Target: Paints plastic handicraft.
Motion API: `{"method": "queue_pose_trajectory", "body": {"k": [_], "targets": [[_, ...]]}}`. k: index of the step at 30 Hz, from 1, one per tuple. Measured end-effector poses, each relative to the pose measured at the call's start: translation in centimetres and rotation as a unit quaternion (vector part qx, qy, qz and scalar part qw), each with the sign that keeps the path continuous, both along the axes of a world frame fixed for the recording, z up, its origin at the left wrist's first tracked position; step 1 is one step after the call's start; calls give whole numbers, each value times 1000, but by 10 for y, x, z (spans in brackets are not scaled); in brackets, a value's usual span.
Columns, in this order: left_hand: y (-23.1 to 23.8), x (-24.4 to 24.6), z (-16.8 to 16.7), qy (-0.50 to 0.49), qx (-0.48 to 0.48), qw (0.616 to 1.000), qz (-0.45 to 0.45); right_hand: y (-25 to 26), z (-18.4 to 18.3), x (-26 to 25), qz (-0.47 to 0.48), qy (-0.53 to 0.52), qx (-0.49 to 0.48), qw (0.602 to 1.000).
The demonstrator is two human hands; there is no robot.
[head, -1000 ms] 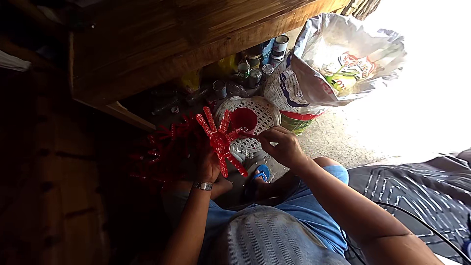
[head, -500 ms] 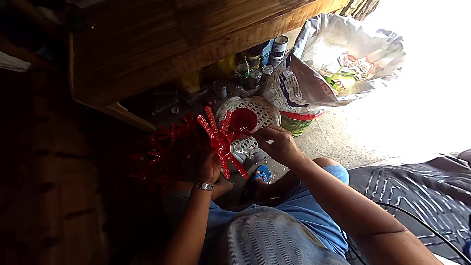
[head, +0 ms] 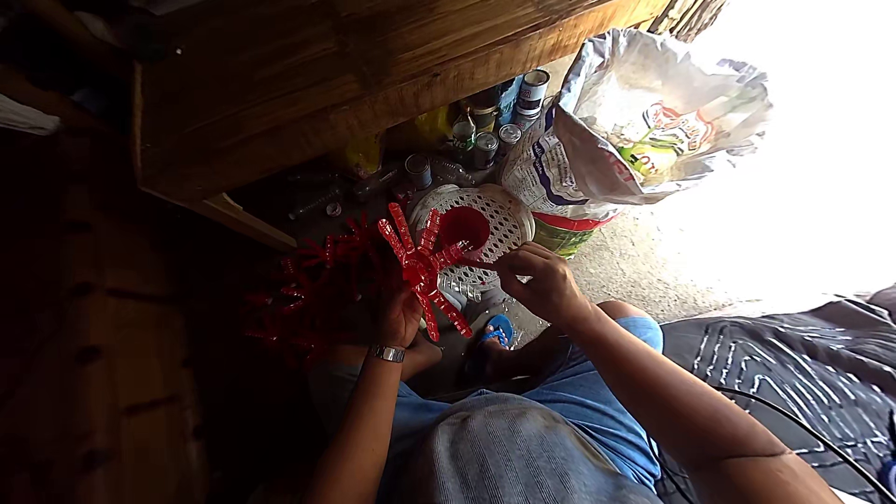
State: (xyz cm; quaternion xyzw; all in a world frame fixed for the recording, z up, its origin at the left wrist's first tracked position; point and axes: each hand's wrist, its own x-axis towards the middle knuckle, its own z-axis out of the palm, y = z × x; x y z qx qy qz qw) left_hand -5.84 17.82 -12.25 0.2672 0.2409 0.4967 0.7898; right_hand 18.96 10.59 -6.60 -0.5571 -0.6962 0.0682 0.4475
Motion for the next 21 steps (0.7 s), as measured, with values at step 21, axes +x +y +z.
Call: {"method": "queue_pose_trajectory", "body": {"k": [21], "targets": [[1,0,4,-1,15,1000,-1,6,-4,5,-15,-3,4,1000]]}}
